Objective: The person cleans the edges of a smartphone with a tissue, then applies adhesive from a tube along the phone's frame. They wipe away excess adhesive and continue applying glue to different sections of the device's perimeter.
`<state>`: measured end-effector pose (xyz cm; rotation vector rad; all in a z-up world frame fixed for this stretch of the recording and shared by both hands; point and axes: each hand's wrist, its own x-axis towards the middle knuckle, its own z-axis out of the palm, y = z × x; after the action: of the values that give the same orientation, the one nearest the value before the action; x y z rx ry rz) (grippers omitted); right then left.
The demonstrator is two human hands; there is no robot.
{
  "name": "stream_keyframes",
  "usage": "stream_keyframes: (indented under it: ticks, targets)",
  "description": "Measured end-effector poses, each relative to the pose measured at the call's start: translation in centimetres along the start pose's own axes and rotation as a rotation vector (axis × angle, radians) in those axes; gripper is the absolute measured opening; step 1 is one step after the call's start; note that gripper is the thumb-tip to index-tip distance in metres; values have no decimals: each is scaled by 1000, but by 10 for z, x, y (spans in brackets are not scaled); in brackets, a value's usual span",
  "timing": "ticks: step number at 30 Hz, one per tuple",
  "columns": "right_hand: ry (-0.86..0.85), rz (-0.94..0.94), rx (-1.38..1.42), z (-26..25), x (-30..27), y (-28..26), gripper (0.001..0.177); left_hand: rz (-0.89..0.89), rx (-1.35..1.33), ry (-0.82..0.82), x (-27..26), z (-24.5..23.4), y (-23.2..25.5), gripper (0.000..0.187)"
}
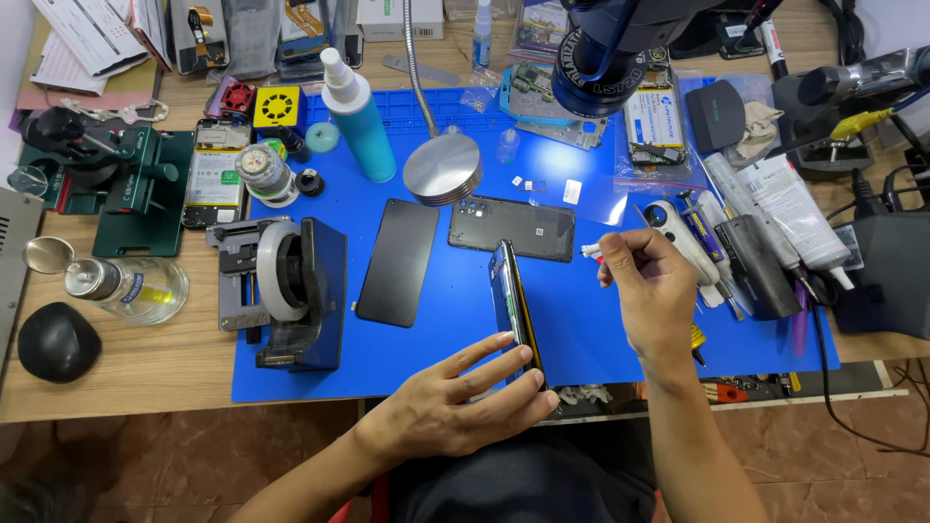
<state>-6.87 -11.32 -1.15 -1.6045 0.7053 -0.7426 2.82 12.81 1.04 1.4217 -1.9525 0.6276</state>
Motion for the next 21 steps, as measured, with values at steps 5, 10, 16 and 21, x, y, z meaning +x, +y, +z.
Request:
stream_keyframes:
  ticks: [5, 10, 16, 21]
  targets:
    - [-35, -50, -107, -9, -20, -7, 26, 10, -9, -30, 0, -4, 6, 34]
    - [-135, -41, -248, -24, -50, -19, 12, 19, -20, -47, -3, -7, 8, 34]
    - [-307, 13, -162, -60, -100, 5, 11, 5, -3, -20, -2, -9, 11, 32]
    - [-229, -148, -472, -86, -136, 16, 15, -17, -47, -56, -6, -3, 13, 31]
